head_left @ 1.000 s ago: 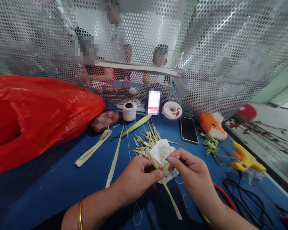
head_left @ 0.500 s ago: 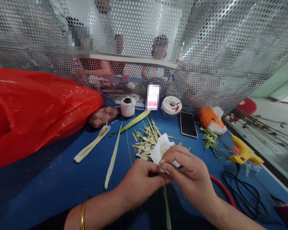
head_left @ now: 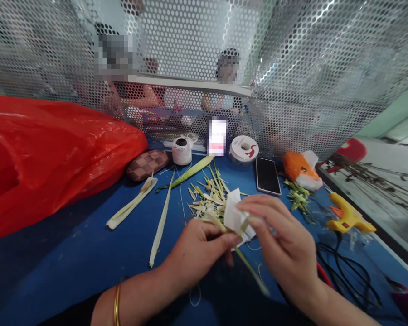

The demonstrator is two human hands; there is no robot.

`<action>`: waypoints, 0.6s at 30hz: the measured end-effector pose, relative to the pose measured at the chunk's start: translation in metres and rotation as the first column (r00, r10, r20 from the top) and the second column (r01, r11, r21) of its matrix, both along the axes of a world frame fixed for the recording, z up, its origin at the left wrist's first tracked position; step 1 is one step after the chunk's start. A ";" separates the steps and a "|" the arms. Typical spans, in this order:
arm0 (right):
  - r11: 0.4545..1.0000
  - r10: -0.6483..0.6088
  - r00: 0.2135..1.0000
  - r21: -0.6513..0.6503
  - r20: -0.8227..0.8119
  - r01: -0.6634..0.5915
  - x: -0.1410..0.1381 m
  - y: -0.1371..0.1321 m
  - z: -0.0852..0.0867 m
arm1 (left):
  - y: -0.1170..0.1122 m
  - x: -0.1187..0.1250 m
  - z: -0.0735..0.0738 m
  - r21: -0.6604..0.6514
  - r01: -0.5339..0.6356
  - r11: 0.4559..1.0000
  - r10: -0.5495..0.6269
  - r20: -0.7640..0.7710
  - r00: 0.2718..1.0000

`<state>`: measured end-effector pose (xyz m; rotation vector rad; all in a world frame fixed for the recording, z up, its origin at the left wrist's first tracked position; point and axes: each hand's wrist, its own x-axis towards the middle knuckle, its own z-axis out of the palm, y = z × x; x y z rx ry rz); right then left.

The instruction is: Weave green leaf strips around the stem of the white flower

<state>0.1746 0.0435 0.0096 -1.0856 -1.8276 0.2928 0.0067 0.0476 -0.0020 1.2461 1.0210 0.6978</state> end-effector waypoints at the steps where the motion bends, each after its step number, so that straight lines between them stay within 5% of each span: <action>1: 0.997 -0.073 0.996 -0.019 -0.051 0.072 0.003 0.002 0.001 | 0.002 -0.002 0.004 -0.039 -0.038 0.999 0.041 0.061 0.997; 3: 0.985 -0.160 0.978 -0.094 -0.133 0.148 0.007 0.006 0.003 | 0.006 -0.006 0.012 -0.091 -0.114 0.989 0.128 0.169 0.977; 6: 0.973 -0.089 0.988 -0.223 -0.124 0.059 0.006 0.009 0.001 | 0.010 -0.009 0.020 -0.146 -0.178 0.973 0.210 0.250 0.945; 10: 0.984 0.050 0.999 -0.171 0.015 -0.047 0.002 0.009 -0.004 | 0.012 -0.008 0.024 -0.124 -0.158 0.980 0.186 0.268 0.945; 14: 0.996 0.034 0.999 -0.080 0.031 -0.031 0.001 0.007 -0.006 | 0.013 -0.007 0.018 -0.099 -0.104 0.990 0.129 0.285 0.950; 18: 0.971 -0.028 0.993 -0.241 -0.113 0.000 -0.002 0.007 -0.003 | 0.014 -0.011 0.010 0.058 -0.161 0.985 0.150 0.158 0.976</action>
